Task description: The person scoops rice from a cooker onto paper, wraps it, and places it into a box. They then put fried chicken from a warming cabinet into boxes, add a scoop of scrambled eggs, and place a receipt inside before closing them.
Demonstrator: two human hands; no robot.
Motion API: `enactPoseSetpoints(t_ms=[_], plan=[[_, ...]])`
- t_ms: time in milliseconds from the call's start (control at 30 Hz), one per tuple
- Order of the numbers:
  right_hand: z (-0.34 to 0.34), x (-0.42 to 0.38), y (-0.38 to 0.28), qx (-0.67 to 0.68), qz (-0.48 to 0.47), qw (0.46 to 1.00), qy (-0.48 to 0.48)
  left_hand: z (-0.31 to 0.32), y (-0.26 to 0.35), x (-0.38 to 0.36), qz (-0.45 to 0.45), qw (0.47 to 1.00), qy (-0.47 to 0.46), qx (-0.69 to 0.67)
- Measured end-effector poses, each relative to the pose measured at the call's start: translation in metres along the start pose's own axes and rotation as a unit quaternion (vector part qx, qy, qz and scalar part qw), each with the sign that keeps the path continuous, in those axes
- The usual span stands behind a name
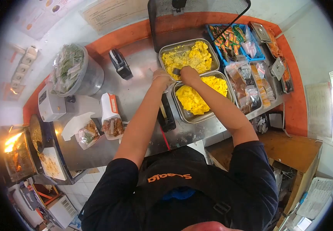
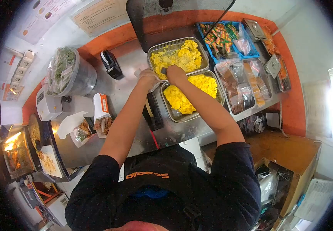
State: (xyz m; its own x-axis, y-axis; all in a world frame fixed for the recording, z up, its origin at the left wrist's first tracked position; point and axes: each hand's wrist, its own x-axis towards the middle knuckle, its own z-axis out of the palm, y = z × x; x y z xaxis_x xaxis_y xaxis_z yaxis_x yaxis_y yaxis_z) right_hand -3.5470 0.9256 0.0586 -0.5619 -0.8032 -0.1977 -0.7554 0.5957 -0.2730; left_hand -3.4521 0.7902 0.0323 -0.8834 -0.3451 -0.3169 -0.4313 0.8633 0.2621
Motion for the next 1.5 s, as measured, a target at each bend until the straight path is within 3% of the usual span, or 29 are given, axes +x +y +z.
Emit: enactPoseSetpoints(t_ms=[133,267,333,433,500,567,633,667,733,767,800,833,867,933,967,1033,1167,1233,1367,1433,1467,1500], plan=[[0.0,0.018,0.007,-0.009,-0.036,0.998,-0.042,0.004,-0.001,0.001,-0.072,0.991,-0.046,-0.103],[0.013,0.024,0.015,0.016,-0.076,0.996,-0.04,0.058,-0.024,0.022,-0.018,0.993,0.002,-0.116],[0.018,0.027,0.017,0.004,-0.114,0.993,0.007,0.073,-0.029,0.023,0.003,0.951,0.052,-0.306],[0.017,0.04,0.024,0.051,-0.113,0.991,-0.045,0.092,-0.036,0.029,0.036,0.816,0.125,-0.564],[0.015,0.045,0.026,0.029,-0.144,0.989,-0.026,0.146,-0.067,0.079,0.006,0.836,0.097,-0.54],[0.012,0.042,0.023,0.009,-0.175,0.984,-0.007,0.156,-0.073,0.086,-0.027,0.855,0.068,-0.514],[0.006,0.038,0.021,0.021,-0.171,0.985,-0.001,0.157,-0.075,0.082,-0.036,0.775,0.032,-0.63],[0.003,0.037,0.022,0.021,-0.171,0.985,-0.001,0.136,-0.064,0.072,-0.037,0.775,0.031,-0.63],[-0.003,0.035,0.025,0.116,-0.116,0.984,-0.069,0.088,-0.036,0.042,-0.193,0.599,0.058,-0.775],[-0.01,0.034,0.025,0.116,-0.116,0.984,-0.067,0.111,-0.049,0.054,-0.192,0.599,0.058,-0.775],[-0.016,0.031,0.023,0.136,-0.064,0.984,-0.093,0.158,-0.077,0.077,0.037,0.744,0.139,-0.653],[-0.021,0.031,0.023,0.155,-0.013,0.981,-0.117,0.181,-0.092,0.091,0.264,0.817,0.208,-0.469],[-0.017,0.035,0.028,0.155,-0.014,0.981,-0.115,0.146,-0.07,0.071,0.132,0.831,0.136,-0.523],[-0.002,0.046,0.042,0.157,-0.019,0.979,-0.129,0.066,-0.02,0.025,-0.166,0.766,0.006,-0.621],[-0.008,0.045,0.04,0.157,-0.021,0.979,-0.128,0.094,-0.036,0.045,-0.166,0.767,0.009,-0.62],[-0.018,0.04,0.038,0.377,0.129,0.899,-0.184,0.143,-0.063,0.076,-0.007,0.926,0.095,-0.365],[-0.028,0.04,0.045,0.354,0.121,0.905,-0.205,0.041,-0.022,0.018,0.051,0.975,0.029,-0.215],[-0.026,0.04,0.05,0.444,0.166,0.864,-0.171,0.0,-0.011,-0.005,0.168,0.982,0.013,0.091],[-0.029,0.039,0.063,0.492,0.179,0.839,-0.151,-0.011,-0.009,-0.028,0.093,0.981,0.108,0.132],[-0.028,0.037,0.072,0.516,0.164,0.83,-0.132,-0.017,-0.009,-0.039,0.014,0.995,-0.009,0.102],[-0.032,0.033,0.071,0.541,0.15,0.82,-0.113,-0.027,-0.011,-0.053,0.012,0.995,-0.006,0.101],[-0.035,0.029,0.068,0.542,0.16,0.82,-0.092,-0.035,-0.017,-0.074,-0.01,0.97,-0.009,-0.244]])
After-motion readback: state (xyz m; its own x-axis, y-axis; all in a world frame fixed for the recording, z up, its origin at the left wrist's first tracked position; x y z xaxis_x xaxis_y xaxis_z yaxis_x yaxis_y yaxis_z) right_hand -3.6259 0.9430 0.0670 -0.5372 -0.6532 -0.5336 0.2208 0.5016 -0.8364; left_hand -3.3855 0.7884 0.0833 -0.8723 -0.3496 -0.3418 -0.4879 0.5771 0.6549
